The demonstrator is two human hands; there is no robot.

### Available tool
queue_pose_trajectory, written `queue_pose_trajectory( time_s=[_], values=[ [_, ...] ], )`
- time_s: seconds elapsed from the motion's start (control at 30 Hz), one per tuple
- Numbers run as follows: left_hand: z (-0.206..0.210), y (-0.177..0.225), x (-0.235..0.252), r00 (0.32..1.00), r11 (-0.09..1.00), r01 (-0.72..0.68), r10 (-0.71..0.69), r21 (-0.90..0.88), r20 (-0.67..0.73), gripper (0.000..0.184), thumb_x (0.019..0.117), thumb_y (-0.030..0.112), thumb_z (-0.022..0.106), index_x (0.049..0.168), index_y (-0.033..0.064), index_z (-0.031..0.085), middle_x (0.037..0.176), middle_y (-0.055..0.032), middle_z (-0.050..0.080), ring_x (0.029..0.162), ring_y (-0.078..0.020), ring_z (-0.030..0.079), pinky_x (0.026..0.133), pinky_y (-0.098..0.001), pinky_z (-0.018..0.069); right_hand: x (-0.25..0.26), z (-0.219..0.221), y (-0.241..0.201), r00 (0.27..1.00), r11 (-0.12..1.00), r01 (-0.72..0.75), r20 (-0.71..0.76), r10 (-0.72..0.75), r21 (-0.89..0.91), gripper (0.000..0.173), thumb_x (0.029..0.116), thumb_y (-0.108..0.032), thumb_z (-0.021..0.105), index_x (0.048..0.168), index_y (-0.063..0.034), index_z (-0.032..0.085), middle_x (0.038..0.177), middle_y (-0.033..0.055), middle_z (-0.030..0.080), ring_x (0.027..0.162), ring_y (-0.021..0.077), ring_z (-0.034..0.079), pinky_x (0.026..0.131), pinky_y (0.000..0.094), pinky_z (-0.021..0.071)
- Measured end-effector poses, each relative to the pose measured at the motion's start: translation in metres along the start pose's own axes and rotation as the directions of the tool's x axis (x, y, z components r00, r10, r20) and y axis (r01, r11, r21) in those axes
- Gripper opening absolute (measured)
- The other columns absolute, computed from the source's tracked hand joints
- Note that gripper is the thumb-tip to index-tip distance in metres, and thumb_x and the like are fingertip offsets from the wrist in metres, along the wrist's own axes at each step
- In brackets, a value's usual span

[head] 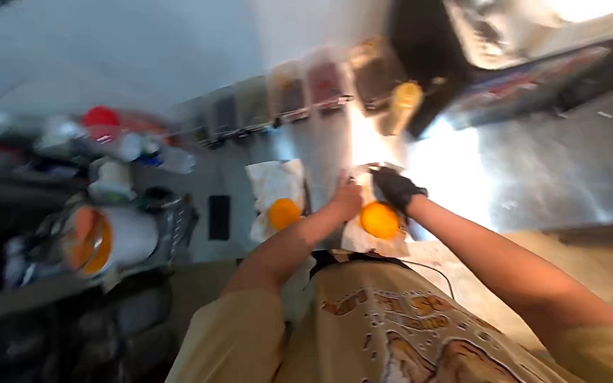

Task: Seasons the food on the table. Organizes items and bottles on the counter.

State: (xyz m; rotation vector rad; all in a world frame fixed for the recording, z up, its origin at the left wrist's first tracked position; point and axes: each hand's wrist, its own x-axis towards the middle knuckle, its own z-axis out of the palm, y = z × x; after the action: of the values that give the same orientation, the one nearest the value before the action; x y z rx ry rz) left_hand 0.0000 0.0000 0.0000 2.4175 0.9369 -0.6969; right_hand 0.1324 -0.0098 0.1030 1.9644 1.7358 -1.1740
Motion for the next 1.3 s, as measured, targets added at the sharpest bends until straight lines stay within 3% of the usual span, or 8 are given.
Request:
queue_pose_trajectory(
  time_s=[0.17, 0.3, 0.53, 0.67, 0.8, 1.0, 1.1, 1.3],
  values=[
    [0.005, -0.007, -0.023, 0.999, 0.996, -0.016, 0.019, -0.087, 0.034, 0.053, 0.1103, 0.042, 0.039, 0.125, 0.0029, 0.071, 0.148, -0.0134, 0.057, 0.156, -0.0363, 0.02, 0.123, -0.0676, -0.0059, 0.084, 0.075, 0.07, 0.912, 0.928, 0.241, -0.261, -0.317, -0.284, 0.044, 0.0979, -0.001, 0.057, 0.142, 0.0007, 0.055, 0.138, 0.0282, 0.057, 0.126, 0.0472, 0.057, 0.097, 0.0644, 0.0505],
    [0.002, -0.066, -0.095, 0.942, 0.936, 0.001, -0.119, -0.351, -0.315, 0.043, 0.1103, 0.034, 0.043, 0.132, 0.005, 0.067, 0.149, -0.0117, 0.056, 0.147, -0.0278, 0.041, 0.125, -0.0517, 0.0257, 0.092, 0.061, 0.074, 0.946, 0.935, 0.269, -0.121, -0.301, -0.23, 0.056, 0.0953, -0.001, 0.062, 0.149, 0.0002, 0.047, 0.145, 0.0284, 0.051, 0.134, 0.0466, 0.051, 0.105, 0.0639, 0.0452],
    [0.049, -0.295, -0.288, 0.521, 0.516, 0.573, -0.829, -0.636, -0.203, 0.048, 0.1056, 0.027, 0.055, 0.145, -0.0005, 0.052, 0.148, -0.0273, 0.05, 0.137, -0.0427, 0.05, 0.113, -0.0612, 0.041, 0.025, 0.05, 0.081, 0.891, 0.905, 0.409, -0.267, -0.367, 0.121, 0.045, 0.1054, -0.003, 0.042, 0.149, -0.0069, 0.052, 0.15, 0.0197, 0.053, 0.137, 0.035, 0.053, 0.115, 0.053, 0.0404],
    [0.063, -0.395, -0.368, 0.312, 0.384, 0.75, -0.923, -0.538, -0.224, 0.071, 0.0867, 0.011, 0.075, 0.15, -0.0002, 0.046, 0.151, -0.0326, 0.043, 0.135, -0.0539, 0.046, 0.107, -0.0713, 0.0418, -0.021, 0.062, 0.095, 0.86, 0.583, 0.492, -0.465, -0.21, 0.647, 0.037, 0.1045, -0.014, 0.052, 0.137, 0.0028, 0.057, 0.136, 0.0139, 0.062, 0.12, 0.0206, 0.063, 0.101, 0.04, 0.054],
    [0.08, -0.466, -0.388, 0.535, 0.574, 0.794, -0.816, -0.2, -0.217, 0.069, 0.0825, -0.002, 0.077, 0.147, 0.0006, 0.052, 0.152, -0.0322, 0.043, 0.141, -0.0568, 0.037, 0.111, -0.077, 0.0299, -0.043, 0.092, 0.091, 0.788, 0.569, 0.511, -0.616, -0.012, 0.644, 0.04, 0.0994, -0.013, 0.063, 0.134, 0.006, 0.057, 0.129, 0.0112, 0.067, 0.113, 0.0202, 0.068, 0.095, 0.0387, 0.0591],
    [0.088, -0.527, -0.391, 0.64, 0.632, 0.764, -0.767, 0.129, -0.031, 0.023, 0.0952, 0.013, 0.069, 0.108, -0.0055, 0.071, 0.11, -0.0332, 0.068, 0.105, -0.0555, 0.064, 0.087, -0.0759, 0.0479, -0.081, 0.122, -0.032, 0.775, 0.564, 0.371, -0.581, 0.249, 0.738, 0.04, 0.0996, -0.011, 0.056, 0.136, 0.0041, 0.055, 0.133, 0.0105, 0.064, 0.11, 0.0139, 0.067, 0.094, 0.0313, 0.058],
    [-0.012, -0.487, -0.423, 0.527, 0.476, 0.848, -0.806, -0.233, 0.27, 0.047, 0.1073, 0.02, 0.055, 0.143, -0.0107, 0.05, 0.145, -0.0355, 0.049, 0.139, -0.0503, 0.044, 0.114, -0.0672, 0.0309, -0.082, 0.143, -0.058, 0.792, 0.517, 0.346, -0.539, 0.285, 0.782, 0.035, 0.1015, -0.008, 0.052, 0.134, 0.0022, 0.057, 0.133, 0.0093, 0.065, 0.108, 0.0131, 0.069, 0.093, 0.0301, 0.0582],
    [0.038, -0.435, -0.445, 0.706, -0.098, -0.296, -0.692, -0.95, -0.149, 0.033, 0.1021, 0.049, 0.049, 0.113, 0.023, 0.066, 0.097, 0.0077, 0.068, 0.081, -0.0037, 0.065, 0.071, -0.0195, 0.0551, -0.081, 0.176, -0.055, 0.781, 0.369, 0.333, -0.473, 0.407, 0.868, 0.033, 0.105, -0.009, 0.049, 0.136, -0.0025, 0.057, 0.133, 0.0059, 0.067, 0.11, 0.0148, 0.07, 0.093, 0.0319, 0.0592]
  ],
)
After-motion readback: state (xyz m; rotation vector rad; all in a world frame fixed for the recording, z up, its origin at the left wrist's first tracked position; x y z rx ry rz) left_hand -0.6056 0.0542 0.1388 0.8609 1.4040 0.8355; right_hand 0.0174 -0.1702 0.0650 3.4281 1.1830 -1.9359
